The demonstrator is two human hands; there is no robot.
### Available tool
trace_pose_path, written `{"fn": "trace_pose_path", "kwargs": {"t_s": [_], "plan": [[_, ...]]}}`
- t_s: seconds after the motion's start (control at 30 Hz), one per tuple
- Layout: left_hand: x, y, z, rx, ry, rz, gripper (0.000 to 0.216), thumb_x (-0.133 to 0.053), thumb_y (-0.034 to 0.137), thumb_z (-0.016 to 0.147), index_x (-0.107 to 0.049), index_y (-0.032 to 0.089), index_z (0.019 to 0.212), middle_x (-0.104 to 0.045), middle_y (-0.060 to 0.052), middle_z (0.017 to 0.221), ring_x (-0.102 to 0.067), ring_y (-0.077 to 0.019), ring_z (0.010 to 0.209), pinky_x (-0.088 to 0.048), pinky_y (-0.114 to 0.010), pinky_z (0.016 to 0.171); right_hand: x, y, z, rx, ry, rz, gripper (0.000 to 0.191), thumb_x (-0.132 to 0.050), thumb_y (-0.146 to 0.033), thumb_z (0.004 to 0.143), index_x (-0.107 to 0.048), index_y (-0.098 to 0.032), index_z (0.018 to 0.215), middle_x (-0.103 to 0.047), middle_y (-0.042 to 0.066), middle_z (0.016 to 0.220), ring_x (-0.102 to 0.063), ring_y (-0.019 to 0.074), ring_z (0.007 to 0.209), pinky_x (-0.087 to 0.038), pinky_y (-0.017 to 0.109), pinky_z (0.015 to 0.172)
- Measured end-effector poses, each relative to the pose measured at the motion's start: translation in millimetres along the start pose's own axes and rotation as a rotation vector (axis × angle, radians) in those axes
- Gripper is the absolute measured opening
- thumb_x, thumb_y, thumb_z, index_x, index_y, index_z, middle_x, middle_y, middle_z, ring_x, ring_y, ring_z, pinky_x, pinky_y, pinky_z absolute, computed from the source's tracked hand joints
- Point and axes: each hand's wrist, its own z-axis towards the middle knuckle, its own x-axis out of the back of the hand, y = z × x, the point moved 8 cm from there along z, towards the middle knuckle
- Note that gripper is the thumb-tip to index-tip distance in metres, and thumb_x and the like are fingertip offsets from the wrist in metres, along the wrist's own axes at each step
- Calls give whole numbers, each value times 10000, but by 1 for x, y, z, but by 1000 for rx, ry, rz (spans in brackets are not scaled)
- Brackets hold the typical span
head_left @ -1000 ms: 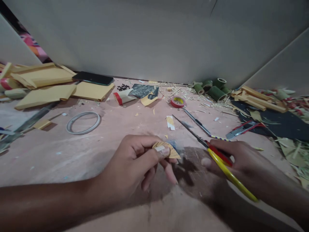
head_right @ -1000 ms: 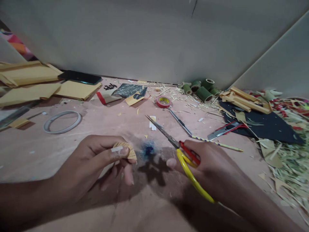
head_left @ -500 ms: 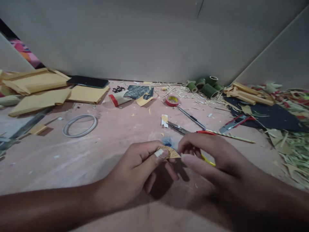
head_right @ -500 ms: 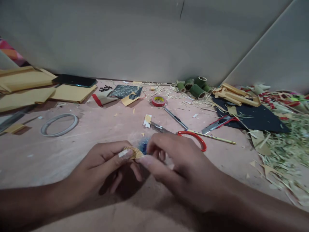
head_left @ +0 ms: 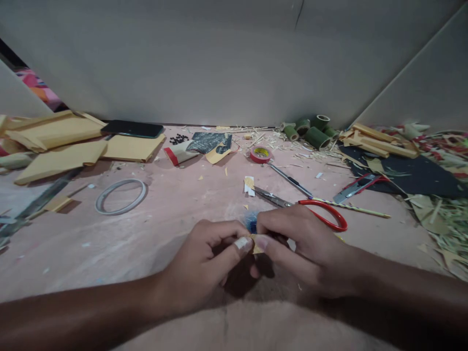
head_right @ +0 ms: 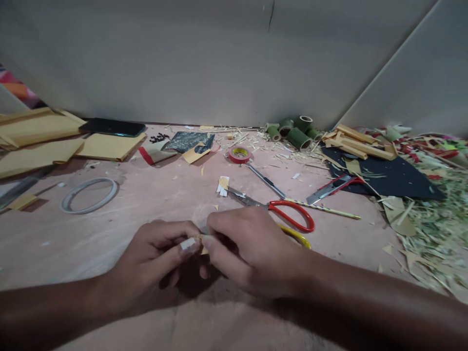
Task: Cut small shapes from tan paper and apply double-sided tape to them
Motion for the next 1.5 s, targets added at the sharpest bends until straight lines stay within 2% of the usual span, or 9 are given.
{"fn": "trace_pose_path", "kwargs": {"t_s": [0.3,0.5,0.6,0.77,1.03,1.17,1.3,1.4,1.5], "plan": [[-9,0,-2,-37,-102,88,287,-504,298,1050,-708,184,884,-726,16,798,-641,-98,702,-496,-201,676,-9,-5,0,160,-48,-39,235,-499,-204,1023,-536,-194,791,-595,-15,717,-504,122,659,-353,253,636],[3,9,3,-175,5,506,208,-497,154,927,-569,185,734,-563,46,672,-516,-112,646,-360,-271,646,24,39,15,-86,-16,-241,309,-499,-404,1049,-545,-203,820,-597,-8,738,-513,150,655,-322,275,619],[-3,13,5,-252,-59,729,137,-478,125,840,-514,181,720,-549,32,703,-492,-138,692,-303,-325,700,48,69,21,-194,84,-517,244,-685,-401,913,-571,-188,942,-658,45,861,-546,198,735,-311,294,646],[-6,6,6,-171,-129,756,132,-456,122,828,-515,182,726,-574,27,719,-492,-150,704,-283,-340,724,42,90,25,-187,75,-504,111,-596,-285,966,-606,-190,909,-674,39,848,-574,186,734,-327,286,654],[-4,4,7,-150,-133,701,152,-459,120,842,-553,186,743,-600,28,725,-498,-152,713,-302,-337,750,52,105,28,-214,201,-395,169,-547,-238,991,-665,-171,890,-719,31,776,-623,161,681,-420,259,624],[-5,6,7,-149,-136,704,166,-455,124,848,-562,184,737,-602,22,714,-500,-156,705,-304,-338,742,85,107,24,-237,312,-444,156,-596,-233,960,-733,-173,915,-761,47,817,-643,171,703,-449,283,660],[-5,6,8,-139,-126,711,175,-453,121,843,-573,180,730,-594,14,699,-506,-160,704,-311,-341,745,143,112,10,-284,498,-575,230,-620,-218,942,-731,-111,1112,-755,120,895,-641,194,780,-445,342,739],[-6,5,8,-149,-132,715,164,-450,127,842,-556,181,729,-591,11,714,-519,-161,719,-319,-339,750,182,122,-4,-315,574,-652,145,-624,-110,889,-768,-111,901,-741,181,1094,-632,226,987,-424,388,853],[-6,6,9,-158,-131,725,157,-449,137,841,-534,181,716,-572,14,702,-510,-157,709,-322,-339,752,211,140,-18,-404,618,-641,174,-575,-73,902,-740,-128,892,-757,167,1036,-643,182,904,-437,376,810]]}}
